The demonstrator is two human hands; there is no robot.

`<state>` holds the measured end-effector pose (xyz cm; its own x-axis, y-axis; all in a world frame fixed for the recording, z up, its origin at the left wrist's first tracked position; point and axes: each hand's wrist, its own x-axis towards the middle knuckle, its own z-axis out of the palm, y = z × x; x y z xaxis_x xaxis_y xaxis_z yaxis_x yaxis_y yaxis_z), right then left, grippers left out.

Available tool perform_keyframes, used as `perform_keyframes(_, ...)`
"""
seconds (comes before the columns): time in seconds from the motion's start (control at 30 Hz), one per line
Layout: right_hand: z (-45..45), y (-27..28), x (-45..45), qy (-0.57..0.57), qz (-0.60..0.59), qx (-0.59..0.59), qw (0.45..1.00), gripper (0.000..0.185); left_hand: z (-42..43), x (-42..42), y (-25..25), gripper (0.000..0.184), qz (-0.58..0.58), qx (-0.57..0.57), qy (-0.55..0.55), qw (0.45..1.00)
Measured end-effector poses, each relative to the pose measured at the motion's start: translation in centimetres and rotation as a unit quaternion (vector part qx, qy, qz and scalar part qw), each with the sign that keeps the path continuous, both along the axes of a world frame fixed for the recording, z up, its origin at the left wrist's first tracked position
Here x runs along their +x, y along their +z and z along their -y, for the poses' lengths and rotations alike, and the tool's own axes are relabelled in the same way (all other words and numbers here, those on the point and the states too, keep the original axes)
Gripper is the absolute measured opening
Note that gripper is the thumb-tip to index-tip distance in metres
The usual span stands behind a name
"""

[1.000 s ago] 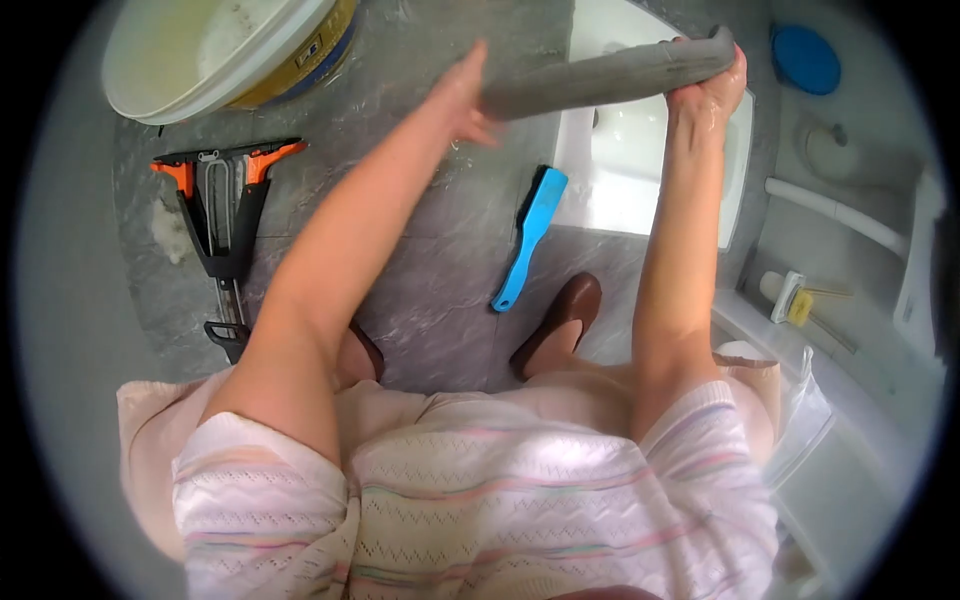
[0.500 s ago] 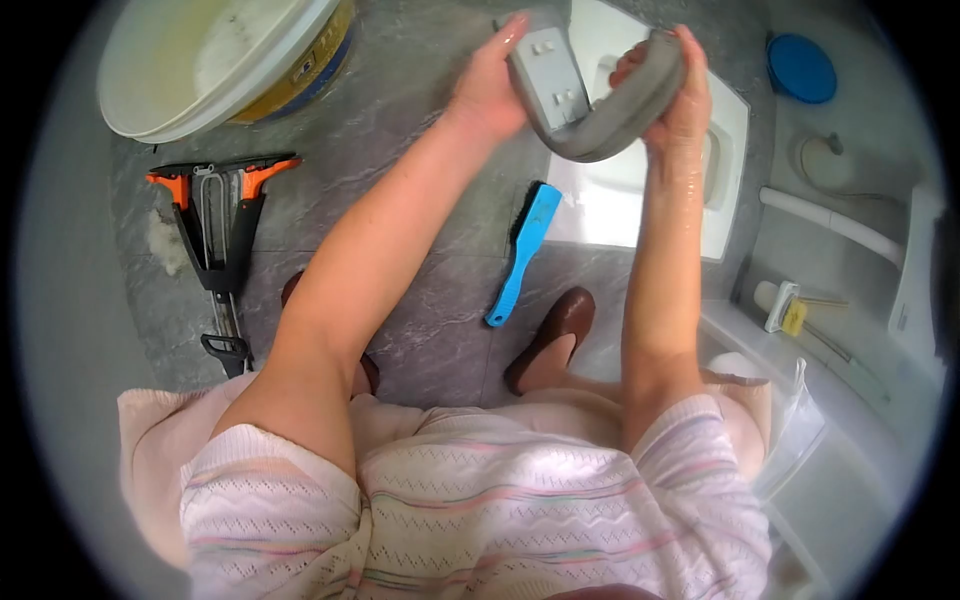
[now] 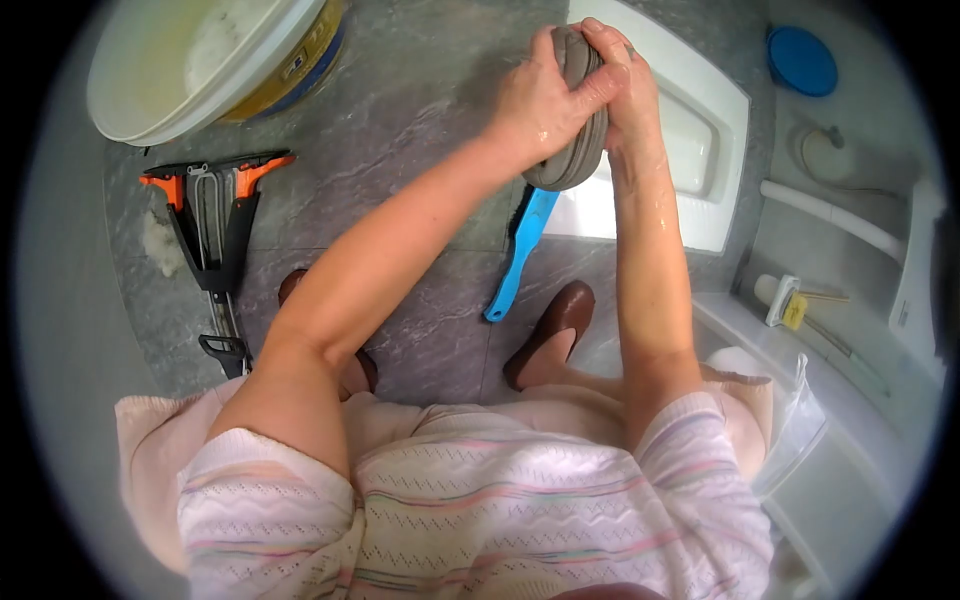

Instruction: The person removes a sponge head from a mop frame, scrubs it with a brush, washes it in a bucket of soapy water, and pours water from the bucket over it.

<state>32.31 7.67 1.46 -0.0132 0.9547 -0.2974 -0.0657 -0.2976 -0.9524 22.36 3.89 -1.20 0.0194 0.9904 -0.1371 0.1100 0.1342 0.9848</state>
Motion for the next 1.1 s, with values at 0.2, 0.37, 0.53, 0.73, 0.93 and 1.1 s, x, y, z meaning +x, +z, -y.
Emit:
perform_keyframes(0.2,0.9,0.6,-1.1,-0.09,0.024,0.037,0.995,0.022,0.4,0.9,0.9,0.065,-0.061,0.042,0.091,0.993)
perform_keyframes(0.37,0.7,-0.9,0.1,-0.031,0.165,0.137,0.976,0.033,0.0,0.4,0.7,0.058,-0.069,0.051,0.052,0.995)
perform_keyframes(0.53,-2.0,-6.3,5.2,-0.018,0.363,0.261,0.894,0.036,-1.8,-1.7,2.4,0.062,0.006,-0.027,-0.148,0.989)
perform_keyframes(0.73,-3.9,-0.6,3.8,-0.157,-0.06,0.061,0.984,0.027,-0.7,-1.3,1.0,0.046,0.296,-0.092,-0.204,0.928)
perform_keyframes(0.93,-1.9,0.6,1.7,-0.064,0.257,0.282,0.922,0.033,1.1,0.2,1.4,0.025,0.333,-0.105,-0.126,0.929)
perform_keyframes(1.1,-1.0,1.3,0.9,-0.067,0.231,0.175,0.955,0.032,1.5,0.2,1.8,0.012,0.24,-0.151,-0.112,0.952)
